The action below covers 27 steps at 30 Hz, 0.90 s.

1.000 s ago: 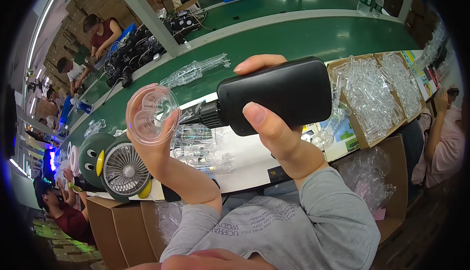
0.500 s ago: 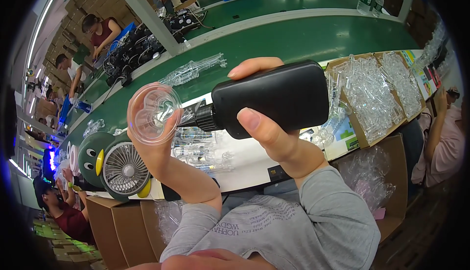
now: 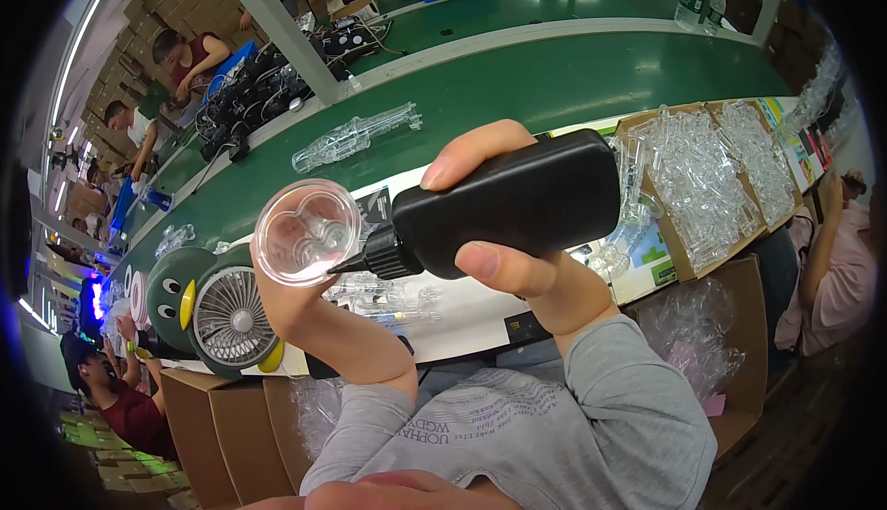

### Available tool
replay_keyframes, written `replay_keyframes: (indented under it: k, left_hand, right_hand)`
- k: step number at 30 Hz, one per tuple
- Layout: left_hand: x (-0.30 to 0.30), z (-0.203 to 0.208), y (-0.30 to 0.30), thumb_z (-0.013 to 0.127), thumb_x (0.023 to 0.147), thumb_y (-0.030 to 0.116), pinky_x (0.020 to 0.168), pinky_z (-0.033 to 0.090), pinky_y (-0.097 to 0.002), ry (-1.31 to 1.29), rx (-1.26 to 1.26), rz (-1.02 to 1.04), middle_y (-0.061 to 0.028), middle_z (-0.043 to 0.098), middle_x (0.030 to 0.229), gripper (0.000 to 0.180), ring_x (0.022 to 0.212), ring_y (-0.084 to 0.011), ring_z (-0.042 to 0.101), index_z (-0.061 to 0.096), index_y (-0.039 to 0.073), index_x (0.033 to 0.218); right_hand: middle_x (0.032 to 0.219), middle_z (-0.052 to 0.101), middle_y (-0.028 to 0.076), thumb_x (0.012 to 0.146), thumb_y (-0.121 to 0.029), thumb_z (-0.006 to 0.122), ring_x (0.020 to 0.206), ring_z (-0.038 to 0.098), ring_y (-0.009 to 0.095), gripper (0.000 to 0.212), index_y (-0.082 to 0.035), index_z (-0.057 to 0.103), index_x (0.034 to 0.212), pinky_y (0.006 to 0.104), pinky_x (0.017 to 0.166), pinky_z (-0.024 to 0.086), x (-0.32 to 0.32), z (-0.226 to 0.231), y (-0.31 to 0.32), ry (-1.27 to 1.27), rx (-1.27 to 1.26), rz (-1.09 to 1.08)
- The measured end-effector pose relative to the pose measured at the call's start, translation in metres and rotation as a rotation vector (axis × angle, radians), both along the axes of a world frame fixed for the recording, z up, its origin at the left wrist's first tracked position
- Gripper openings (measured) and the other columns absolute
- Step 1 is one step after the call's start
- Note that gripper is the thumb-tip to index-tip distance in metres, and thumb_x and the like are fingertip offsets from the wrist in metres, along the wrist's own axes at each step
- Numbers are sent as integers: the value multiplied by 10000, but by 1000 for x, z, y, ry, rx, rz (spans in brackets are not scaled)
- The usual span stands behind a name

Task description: Assembling plastic components by applying liquid adhesive from a bottle to a clear plastic cup and joining it to a larger plastic housing.

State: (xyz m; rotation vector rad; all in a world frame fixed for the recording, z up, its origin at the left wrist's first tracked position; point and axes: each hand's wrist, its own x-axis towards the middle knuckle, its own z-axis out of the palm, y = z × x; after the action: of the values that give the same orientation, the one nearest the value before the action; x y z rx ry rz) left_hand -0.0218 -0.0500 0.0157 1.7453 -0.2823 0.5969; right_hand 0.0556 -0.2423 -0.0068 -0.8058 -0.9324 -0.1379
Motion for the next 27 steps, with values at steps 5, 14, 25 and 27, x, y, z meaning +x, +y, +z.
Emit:
replay_keyframes:
  k: [5, 14, 25, 27]
  left_hand:
    - [1, -9, 11, 718, 573, 92, 708, 492, -332, 99, -85, -207, -150, 596, 905, 537, 790, -233, 607, 518, -75, 1042]
    - [2, -8, 8, 765, 578, 54, 764, 444, -287, 104, -144, -135, -103, 590, 918, 505, 812, -152, 572, 562, -49, 1028]
    - [-1, 0, -4, 767, 569, 59, 762, 443, -256, 42, 30, 235, -81, 601, 965, 548, 865, -146, 560, 551, -27, 1065]
    - [0, 1, -6, 761, 586, 50, 775, 437, -261, -50, 81, 321, -79, 598, 978, 524, 875, -151, 557, 551, -24, 1061]
  right_hand:
    - [890, 540, 92, 606, -268, 703, 759, 563, 146, 469, -2, 525, 949, 221, 670, 466, 3, -8, -1, 10, 37, 33]
    - [572, 464, 40, 681, -412, 726, 492, 405, 143, 511, -141, 379, 939, 282, 526, 342, -9, -1, 6, 55, 37, -40]
    - [980, 502, 77, 648, -256, 669, 821, 554, 138, 502, -18, 478, 1046, 248, 718, 479, -16, 15, 3, 329, 72, -10]
    - [993, 507, 82, 647, -237, 660, 820, 556, 141, 498, -13, 479, 1053, 251, 722, 481, -14, 15, 5, 327, 80, -8]
